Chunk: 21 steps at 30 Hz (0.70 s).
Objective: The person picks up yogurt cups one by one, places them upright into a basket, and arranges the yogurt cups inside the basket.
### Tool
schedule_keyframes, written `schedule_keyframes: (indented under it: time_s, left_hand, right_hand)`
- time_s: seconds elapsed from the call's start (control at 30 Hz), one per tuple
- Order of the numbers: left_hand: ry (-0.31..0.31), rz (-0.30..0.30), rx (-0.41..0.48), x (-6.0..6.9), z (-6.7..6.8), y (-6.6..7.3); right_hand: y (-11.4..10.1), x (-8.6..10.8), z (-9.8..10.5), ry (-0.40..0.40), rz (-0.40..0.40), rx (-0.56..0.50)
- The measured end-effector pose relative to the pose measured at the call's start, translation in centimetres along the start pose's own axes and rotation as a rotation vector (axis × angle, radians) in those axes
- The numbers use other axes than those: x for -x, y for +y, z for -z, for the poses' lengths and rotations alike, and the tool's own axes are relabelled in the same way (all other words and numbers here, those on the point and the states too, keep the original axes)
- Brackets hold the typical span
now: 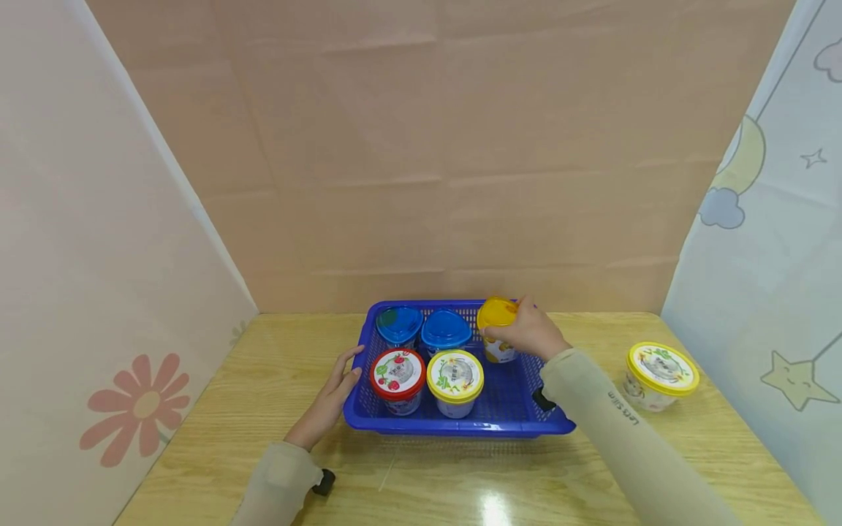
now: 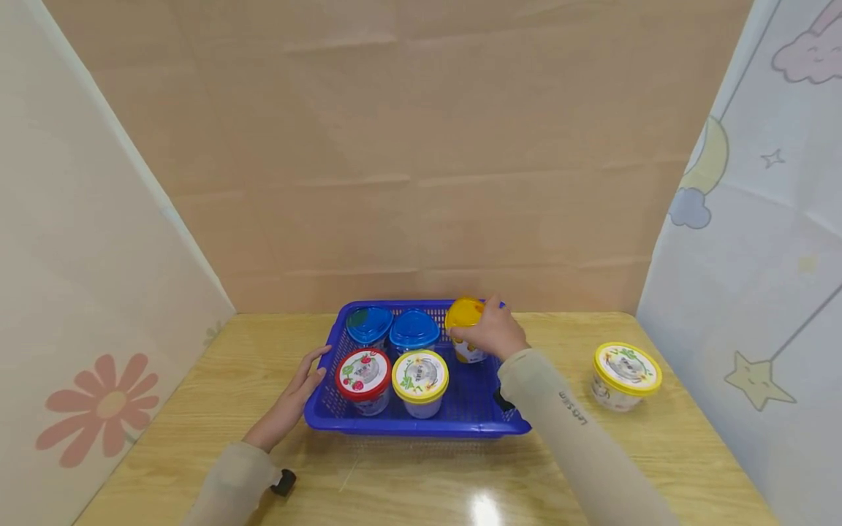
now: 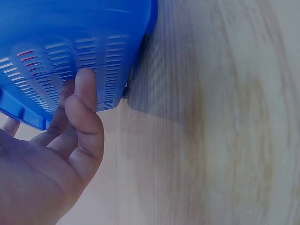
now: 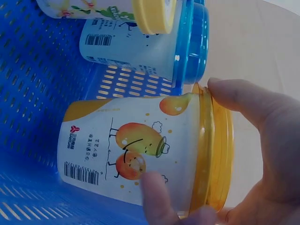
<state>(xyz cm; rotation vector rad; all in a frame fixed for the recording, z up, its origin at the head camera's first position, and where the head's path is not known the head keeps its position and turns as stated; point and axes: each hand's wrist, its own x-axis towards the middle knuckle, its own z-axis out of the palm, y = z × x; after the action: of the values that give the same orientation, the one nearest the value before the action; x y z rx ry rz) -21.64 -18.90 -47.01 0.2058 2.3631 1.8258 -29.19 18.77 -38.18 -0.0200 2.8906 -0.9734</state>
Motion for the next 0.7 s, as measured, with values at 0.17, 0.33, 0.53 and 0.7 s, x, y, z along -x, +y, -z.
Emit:
schedule_keyframes:
  time_s: [0.17, 0.33, 0.53, 0.7]
  left_hand:
    - [0.002, 0.005, -0.003, 0.12, 0.04, 0.04]
    - [0.001, 0.002, -0.006, 0.20, 0.03, 0.09]
    - [0.005, -0.001, -0.009, 0.19, 0.01, 0.14]
    - [0.004, -0.004, -0.003, 0.11, -0.05, 0.06]
  right_hand:
    - [-0.02, 0.12, -0.18, 0.041, -0.004, 0.063]
    - [0.03, 0.22, -0.31, 0.061, -0.014, 0.078]
    - [0.21, 0.13, -0.40, 0.063, -0.015, 0.069]
    - [0.35, 0.23, -0.45, 0.050, -0.015, 0.072]
